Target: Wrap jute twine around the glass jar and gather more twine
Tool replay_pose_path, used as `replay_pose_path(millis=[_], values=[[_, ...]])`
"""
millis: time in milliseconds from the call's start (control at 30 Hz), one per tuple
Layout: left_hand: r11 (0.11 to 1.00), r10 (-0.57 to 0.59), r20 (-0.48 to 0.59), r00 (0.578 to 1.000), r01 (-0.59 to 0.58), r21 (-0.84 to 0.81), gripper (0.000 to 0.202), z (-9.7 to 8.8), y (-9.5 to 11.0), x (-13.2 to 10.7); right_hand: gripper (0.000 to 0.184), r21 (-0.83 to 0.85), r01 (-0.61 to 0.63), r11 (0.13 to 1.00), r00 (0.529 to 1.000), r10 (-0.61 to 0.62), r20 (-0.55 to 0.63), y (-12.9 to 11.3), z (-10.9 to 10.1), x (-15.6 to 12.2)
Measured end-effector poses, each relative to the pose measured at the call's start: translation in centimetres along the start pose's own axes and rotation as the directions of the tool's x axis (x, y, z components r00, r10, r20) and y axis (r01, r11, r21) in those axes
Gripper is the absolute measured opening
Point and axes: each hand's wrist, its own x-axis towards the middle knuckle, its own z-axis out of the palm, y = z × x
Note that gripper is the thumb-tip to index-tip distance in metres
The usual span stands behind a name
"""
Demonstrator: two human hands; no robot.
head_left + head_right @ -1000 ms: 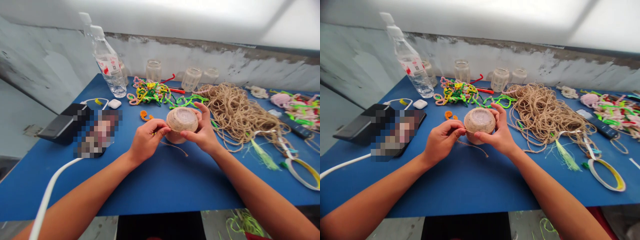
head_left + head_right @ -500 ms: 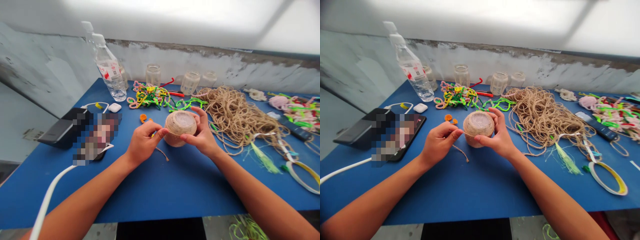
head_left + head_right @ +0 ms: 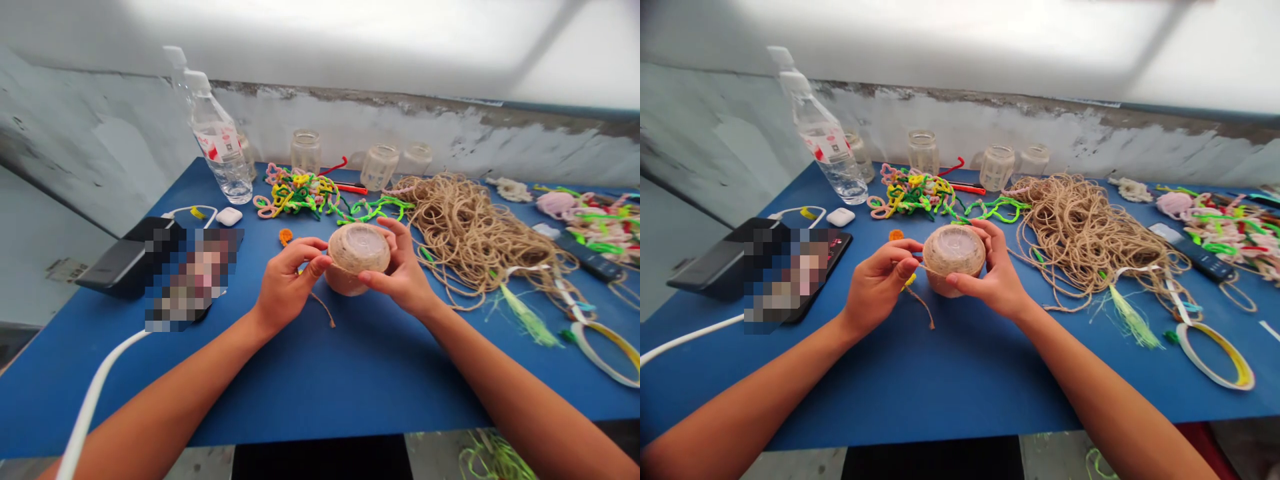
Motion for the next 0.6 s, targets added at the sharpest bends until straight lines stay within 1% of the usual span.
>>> replay_pose_path(millis=[100,267,500,600], values=[[0.997,-0.055,0.003,0.999,0.055,-0.052,0.027,0.01,-0.07,0.00,0.092,-0.006,0.010,1.000,1.000,-0.010,0.007,0.03,0.08,-0.04],[0.986,-0.133,0.050,0.990,0.137,-0.093,0.031,0.17,-0.46,0.17,0.095,-0.008,0.012,1.000,0.999,-0.012,0.033,0.20,0.33,-0.30],[0.990,-0.139,0.040,0.990,0.140,-0.023,0.035,0.30,-0.34,-0.12,0.111,0.007,0.005,1.000,0.995,-0.005,0.103,0.70,0.32,-0.52],[0.992,-0.129,0.043,0.991,0.130,-0.006,0.034,0.23,-0.28,-0.20,0.113,-0.030,0.023,0.999,0.997,-0.021,0.068,0.58,0.58,-0.50]])
